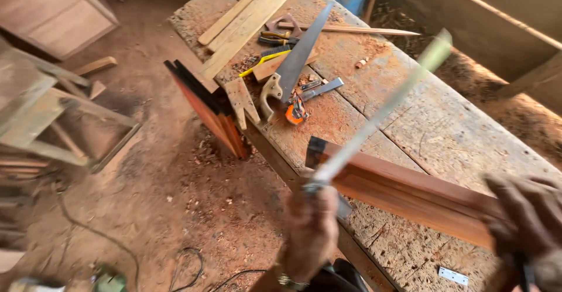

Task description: The person uses a metal square and a pencil to mark lines on a long wooden frame and a flat wooden panel. They then use a hand plane to smooth the edges of the wooden pieces.

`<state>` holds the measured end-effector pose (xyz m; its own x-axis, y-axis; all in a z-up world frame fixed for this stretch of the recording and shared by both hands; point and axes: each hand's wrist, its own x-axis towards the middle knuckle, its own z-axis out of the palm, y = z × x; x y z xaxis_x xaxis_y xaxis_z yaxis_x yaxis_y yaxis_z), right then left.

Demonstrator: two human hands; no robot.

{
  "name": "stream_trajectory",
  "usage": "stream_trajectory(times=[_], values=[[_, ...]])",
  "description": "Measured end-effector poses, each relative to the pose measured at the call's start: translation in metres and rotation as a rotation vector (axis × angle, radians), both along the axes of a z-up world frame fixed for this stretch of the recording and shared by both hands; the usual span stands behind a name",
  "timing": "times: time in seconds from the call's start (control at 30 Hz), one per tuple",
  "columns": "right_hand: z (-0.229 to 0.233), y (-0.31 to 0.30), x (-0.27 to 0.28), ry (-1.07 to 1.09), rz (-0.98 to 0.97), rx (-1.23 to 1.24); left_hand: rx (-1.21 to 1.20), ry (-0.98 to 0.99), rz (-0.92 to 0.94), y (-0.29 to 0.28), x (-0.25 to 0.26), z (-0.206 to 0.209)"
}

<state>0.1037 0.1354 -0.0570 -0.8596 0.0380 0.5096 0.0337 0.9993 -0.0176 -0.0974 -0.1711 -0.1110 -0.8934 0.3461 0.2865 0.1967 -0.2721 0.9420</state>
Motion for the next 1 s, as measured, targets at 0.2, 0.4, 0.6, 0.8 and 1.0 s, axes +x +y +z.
stream_trajectory(times=[0.2, 0.4, 0.6, 0.8, 1.0], values=[[0.046, -0.108, -0.107, -0.193, 0.054, -0.049, 0.065, -0.441, -0.435, 0.012, 0.014, 0.021], [0.045, -0.112, -0.133, -0.271, 0.163, -0.15, 0.3, -0.602, -0.808, 0.009, -0.004, 0.045], [0.048, -0.101, -0.13, -0.265, 0.287, -0.348, 0.35, -0.678, -0.848, 0.023, 0.011, 0.026], [0.071, -0.106, -0.14, -0.362, 0.343, -0.402, 0.352, -0.936, -0.763, 0.031, 0.011, 0.026], [0.07, -0.103, -0.139, -0.384, 0.369, -0.414, -0.036, -0.386, -0.489, 0.009, 0.015, 0.03]])
